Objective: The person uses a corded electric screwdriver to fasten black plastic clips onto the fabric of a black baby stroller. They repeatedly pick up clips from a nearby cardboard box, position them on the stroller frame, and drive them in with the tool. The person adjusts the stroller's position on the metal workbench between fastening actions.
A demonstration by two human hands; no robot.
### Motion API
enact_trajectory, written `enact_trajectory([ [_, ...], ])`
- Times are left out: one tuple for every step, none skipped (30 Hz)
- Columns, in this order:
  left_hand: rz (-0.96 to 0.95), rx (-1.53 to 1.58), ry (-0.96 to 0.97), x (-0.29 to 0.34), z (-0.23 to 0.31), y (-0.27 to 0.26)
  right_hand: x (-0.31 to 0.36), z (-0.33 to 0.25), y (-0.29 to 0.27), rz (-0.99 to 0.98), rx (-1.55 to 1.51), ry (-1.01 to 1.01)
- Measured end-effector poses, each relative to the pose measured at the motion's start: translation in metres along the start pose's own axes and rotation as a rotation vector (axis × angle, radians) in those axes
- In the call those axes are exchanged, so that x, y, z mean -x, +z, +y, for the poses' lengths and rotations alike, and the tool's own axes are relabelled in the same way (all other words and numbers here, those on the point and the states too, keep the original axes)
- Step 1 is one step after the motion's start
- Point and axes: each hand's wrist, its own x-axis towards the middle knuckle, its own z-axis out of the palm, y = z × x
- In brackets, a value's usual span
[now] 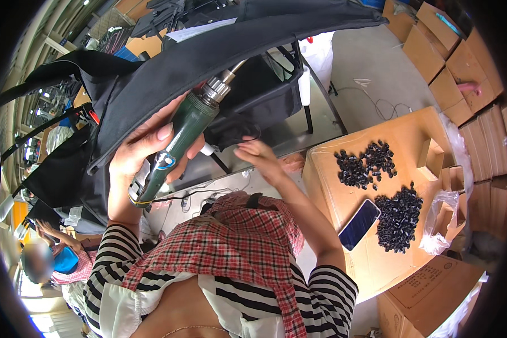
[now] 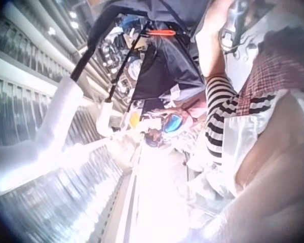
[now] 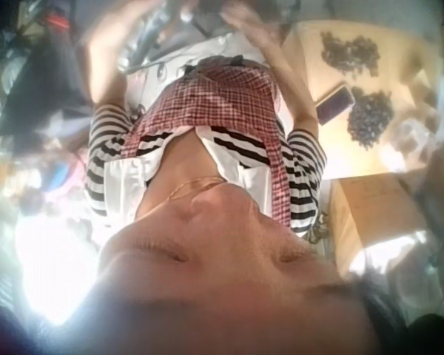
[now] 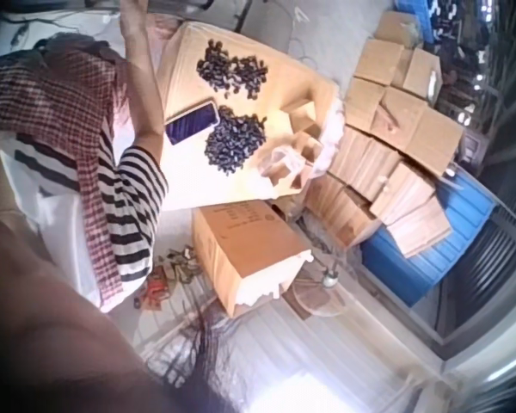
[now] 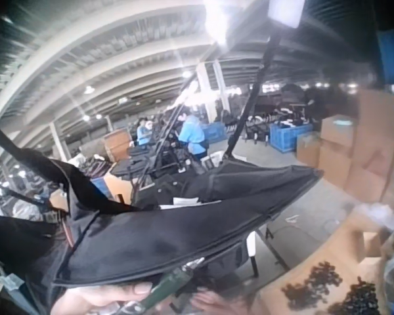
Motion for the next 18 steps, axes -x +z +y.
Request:
enact_trajectory([
  [-0.009, 0.003, 0.007, -0.001, 0.001, 0.001, -0.005, 0.012, 0.008, -0.007, -0.13, -0.038],
  [-0.02, 0.002, 0.012, -0.002, 0.002, 0.001, -0.009, 0.022, 0.014, -0.012, -0.261, -0.08],
  [-0.034, -0.019, 0.017, -0.005, 0.004, 0.001, -0.013, 0.023, 0.022, -0.018, -0.388, -0.122],
  [-0.05, -0.041, 0.02, -0.006, 0.006, 0.0, -0.014, 0.017, 0.018, 0.044, -0.444, -0.172],
  [-0.072, -0.085, 0.02, -0.008, 0.01, 0.001, -0.015, 0.011, 0.014, 0.103, -0.497, -0.223],
  [-0.054, -0.07, 0.023, -0.007, 0.009, -0.001, -0.014, -0.009, -0.007, 0.085, -0.532, -0.287],
  [-0.037, -0.049, 0.027, -0.006, 0.006, -0.005, -0.002, -0.054, -0.008, 0.165, -0.527, -0.389],
  [-0.018, -0.031, 0.031, -0.005, 0.003, -0.008, 0.009, -0.1, -0.008, 0.245, -0.516, -0.49],
  [-0.011, -0.03, 0.039, -0.003, 0.004, -0.011, 0.018, -0.135, -0.042, 0.293, -0.54, -0.521],
  [-0.016, -0.008, 0.05, -0.004, 0.004, -0.011, 0.022, -0.162, -0.094, 0.207, -0.561, -0.667],
  [-0.023, 0.016, 0.057, -0.004, 0.007, -0.011, 0.03, -0.194, -0.135, 0.245, -0.64, -0.758],
  [-0.05, 0.045, 0.07, -0.008, 0.011, -0.009, 0.045, -0.219, -0.205, 0.201, -0.727, -0.833],
  [-0.096, 0.078, 0.073, -0.013, 0.013, -0.011, 0.066, -0.249, -0.268, 0.395, -0.81, -0.814],
  [-0.111, 0.045, 0.07, -0.023, 0.023, -0.008, 0.096, -0.276, -0.327, 0.489, -0.784, -0.9],
  [-0.141, 0.072, 0.064, -0.027, 0.024, -0.011, 0.119, -0.298, -0.364, 0.571, -0.764, -0.956],
  [-0.141, 0.075, 0.089, -0.028, 0.026, -0.011, 0.138, -0.315, -0.377, 0.654, -0.716, -0.995],
  [-0.143, 0.08, 0.113, -0.029, 0.027, -0.011, 0.157, -0.331, -0.385, 0.739, -0.664, -1.033],
  [-0.132, 0.099, 0.139, -0.03, 0.027, -0.012, 0.179, -0.347, -0.4, 0.831, -0.618, -1.03],
])
